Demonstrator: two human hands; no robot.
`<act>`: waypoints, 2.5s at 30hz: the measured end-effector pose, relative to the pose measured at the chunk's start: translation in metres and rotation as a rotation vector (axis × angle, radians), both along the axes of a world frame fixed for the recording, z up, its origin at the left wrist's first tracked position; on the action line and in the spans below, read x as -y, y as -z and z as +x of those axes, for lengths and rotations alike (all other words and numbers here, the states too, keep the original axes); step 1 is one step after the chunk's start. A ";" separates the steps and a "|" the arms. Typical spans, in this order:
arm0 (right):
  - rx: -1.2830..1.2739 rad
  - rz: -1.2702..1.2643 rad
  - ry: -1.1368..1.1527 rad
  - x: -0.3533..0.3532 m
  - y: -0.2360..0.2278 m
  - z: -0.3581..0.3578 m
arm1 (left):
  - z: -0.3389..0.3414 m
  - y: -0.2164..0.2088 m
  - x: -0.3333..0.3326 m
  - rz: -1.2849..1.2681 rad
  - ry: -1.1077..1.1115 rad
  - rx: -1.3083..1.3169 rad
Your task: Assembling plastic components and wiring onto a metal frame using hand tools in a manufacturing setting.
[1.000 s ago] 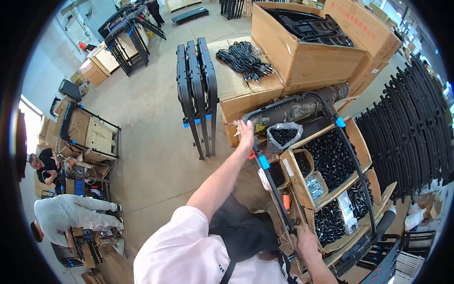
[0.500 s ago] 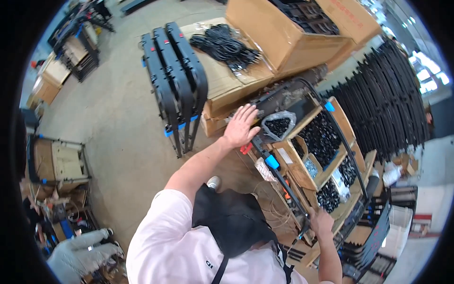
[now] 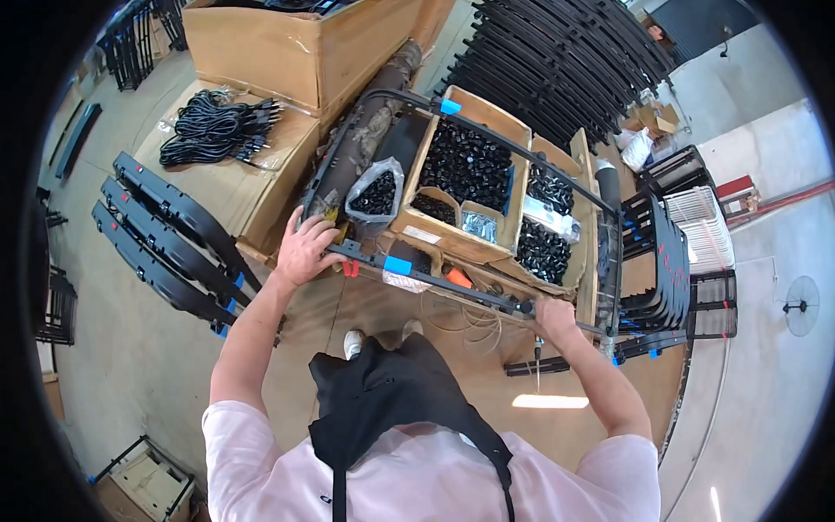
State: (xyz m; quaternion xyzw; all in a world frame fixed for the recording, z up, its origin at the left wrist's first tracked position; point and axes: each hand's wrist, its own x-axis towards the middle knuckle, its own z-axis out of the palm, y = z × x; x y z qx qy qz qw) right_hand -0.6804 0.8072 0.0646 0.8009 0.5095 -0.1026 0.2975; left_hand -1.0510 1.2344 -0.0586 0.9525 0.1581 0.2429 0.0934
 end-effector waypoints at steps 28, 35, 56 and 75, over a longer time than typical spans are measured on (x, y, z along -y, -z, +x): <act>-0.036 0.181 0.290 -0.018 -0.002 -0.006 | 0.003 0.007 0.006 -0.036 -0.038 0.085; -0.032 0.065 0.305 -0.010 0.012 0.011 | 0.004 0.006 0.005 -0.033 -0.043 0.118; 0.054 -0.336 0.325 0.001 0.010 -0.011 | 0.026 -0.011 0.024 -0.225 -0.285 -0.015; 0.074 -0.290 0.223 0.009 0.016 -0.011 | 0.030 -0.015 0.039 -0.268 -0.358 0.062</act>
